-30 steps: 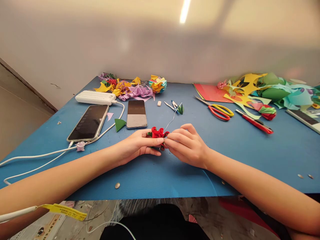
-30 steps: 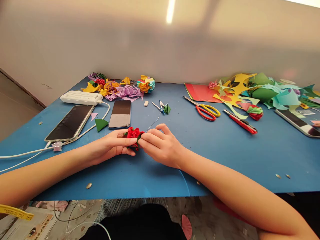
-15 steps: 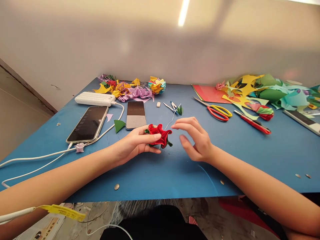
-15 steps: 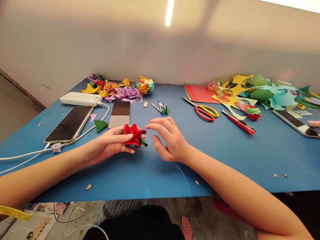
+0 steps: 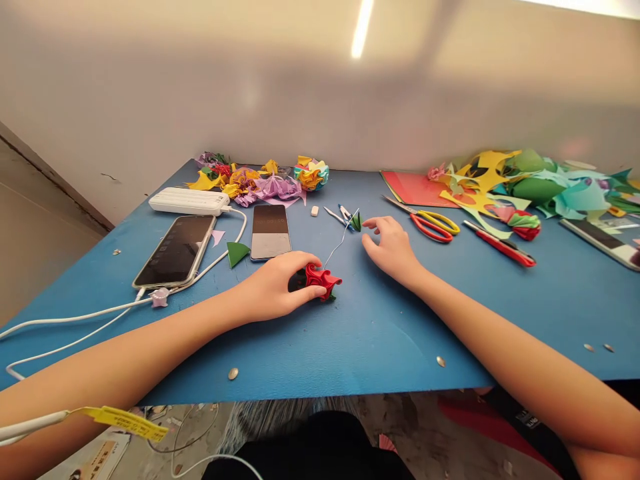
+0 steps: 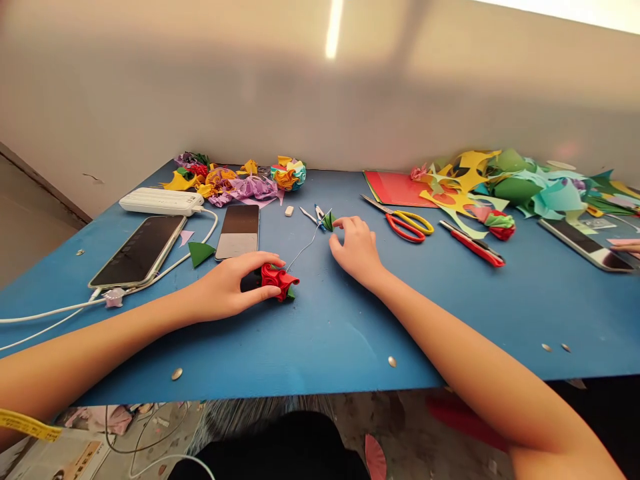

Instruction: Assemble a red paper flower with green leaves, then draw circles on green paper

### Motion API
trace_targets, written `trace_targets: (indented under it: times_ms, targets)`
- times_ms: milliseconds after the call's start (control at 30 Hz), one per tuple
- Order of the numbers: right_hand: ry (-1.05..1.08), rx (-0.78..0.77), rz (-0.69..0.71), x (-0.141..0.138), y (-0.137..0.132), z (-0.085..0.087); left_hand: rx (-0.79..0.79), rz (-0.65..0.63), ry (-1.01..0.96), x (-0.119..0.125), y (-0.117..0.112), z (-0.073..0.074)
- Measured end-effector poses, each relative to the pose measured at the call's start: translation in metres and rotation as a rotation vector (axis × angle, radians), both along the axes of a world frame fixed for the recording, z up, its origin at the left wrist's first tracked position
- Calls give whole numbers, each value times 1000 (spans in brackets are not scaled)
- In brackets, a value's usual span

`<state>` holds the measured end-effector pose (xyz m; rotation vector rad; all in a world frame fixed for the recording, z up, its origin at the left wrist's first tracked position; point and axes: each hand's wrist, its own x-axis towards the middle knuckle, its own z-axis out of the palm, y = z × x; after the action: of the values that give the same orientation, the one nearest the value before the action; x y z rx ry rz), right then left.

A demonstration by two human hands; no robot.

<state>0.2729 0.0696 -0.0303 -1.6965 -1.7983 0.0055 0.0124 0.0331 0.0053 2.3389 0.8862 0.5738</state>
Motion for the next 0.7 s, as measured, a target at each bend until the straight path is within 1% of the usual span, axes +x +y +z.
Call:
trace_targets:
  times_ms: [67, 133, 200, 267, 300, 333, 400, 433, 467, 500, 600, 700]
  targets:
    - [16, -20, -42, 2, 9, -4, 45, 30, 9, -1, 3, -2]
    - [39, -36, -83, 3, 20, -6, 113, 64, 3, -2, 3, -1]
    - [62, -49, -96, 4, 32, -6, 254, 92, -23, -4, 0, 2]
    - [81, -63, -75, 6, 41, -4, 464, 70, -49, -5, -8, 5]
    - [89, -73, -58, 7, 44, -4, 585, 20, -48, -5, -13, 5]
    - [96, -85, -37, 8, 47, -3, 696, -62, -24, -4, -19, 5]
    - [108, -112, 0, 10, 49, -2, 904, -276, 83, -2, -31, 1]
    - [113, -119, 13, 12, 49, -2, 958, -375, 171, -1, -36, -1]
    - [119, -122, 17, 14, 49, -2, 971, -425, 243, 1, -39, -5]
    - [122, -122, 16, 16, 48, -2, 971, -426, 290, 1, -40, -8]
    - [112, -113, -15, 24, 45, -2, 997, -276, 342, 2, -37, -15]
    - [52, -121, -32, 31, 39, 2, 982, -144, 414, 0, -32, -17]
